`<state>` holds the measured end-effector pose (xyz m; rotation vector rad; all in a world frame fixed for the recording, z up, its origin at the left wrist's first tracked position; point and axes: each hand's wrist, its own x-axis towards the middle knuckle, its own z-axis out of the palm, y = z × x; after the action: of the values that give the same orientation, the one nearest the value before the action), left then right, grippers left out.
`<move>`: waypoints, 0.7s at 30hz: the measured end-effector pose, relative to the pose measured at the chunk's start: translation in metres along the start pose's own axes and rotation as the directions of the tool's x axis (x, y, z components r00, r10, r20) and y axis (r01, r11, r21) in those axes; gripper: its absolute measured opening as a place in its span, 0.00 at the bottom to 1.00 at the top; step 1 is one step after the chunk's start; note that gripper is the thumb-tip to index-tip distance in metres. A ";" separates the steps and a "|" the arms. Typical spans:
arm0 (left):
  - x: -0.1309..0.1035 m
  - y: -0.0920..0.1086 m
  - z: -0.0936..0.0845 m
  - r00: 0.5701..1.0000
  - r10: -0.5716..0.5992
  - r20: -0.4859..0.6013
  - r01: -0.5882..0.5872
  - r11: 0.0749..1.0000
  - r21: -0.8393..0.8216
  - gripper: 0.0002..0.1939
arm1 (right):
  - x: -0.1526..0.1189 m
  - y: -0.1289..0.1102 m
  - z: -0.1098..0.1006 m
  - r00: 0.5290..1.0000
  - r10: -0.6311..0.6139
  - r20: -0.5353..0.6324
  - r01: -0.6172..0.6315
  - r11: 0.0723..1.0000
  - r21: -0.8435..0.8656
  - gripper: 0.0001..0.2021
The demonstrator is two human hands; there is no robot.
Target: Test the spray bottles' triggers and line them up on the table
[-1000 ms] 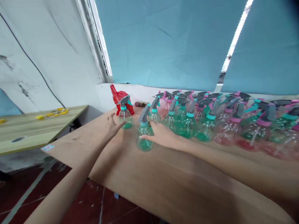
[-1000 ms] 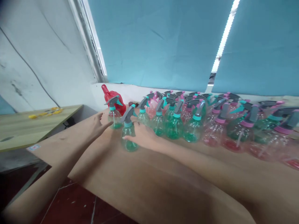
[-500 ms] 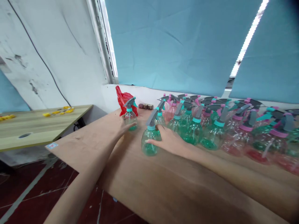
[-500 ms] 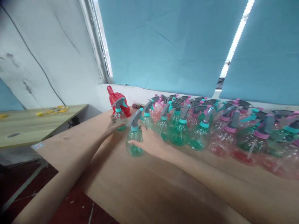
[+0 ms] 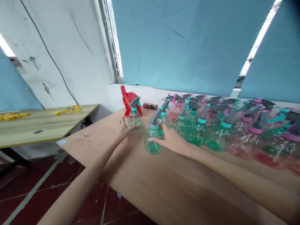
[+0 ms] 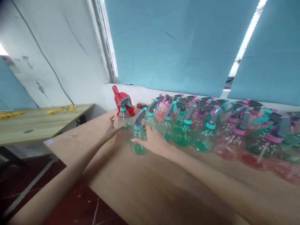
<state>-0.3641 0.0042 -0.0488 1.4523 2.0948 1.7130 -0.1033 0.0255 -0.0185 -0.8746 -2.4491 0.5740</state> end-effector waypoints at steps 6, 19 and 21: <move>-0.068 0.050 0.003 0.989 0.009 0.146 -0.008 1.000 -0.009 0.28 | -0.020 0.010 -0.013 0.999 -0.043 0.012 0.043 0.998 0.051 0.39; -0.151 0.198 0.090 0.707 0.318 0.632 -0.090 0.926 -0.366 0.30 | -0.148 0.039 -0.081 1.000 -0.021 0.004 0.022 0.995 -0.093 0.28; -0.162 0.212 0.101 0.682 0.352 0.641 -0.088 0.909 -0.406 0.26 | -0.164 0.044 -0.089 1.000 -0.020 -0.015 0.018 0.994 -0.108 0.29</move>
<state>-0.0884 -0.0477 0.0034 1.8919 1.1802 1.1802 0.0791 -0.0335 -0.0180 -0.8937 -2.4902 0.4292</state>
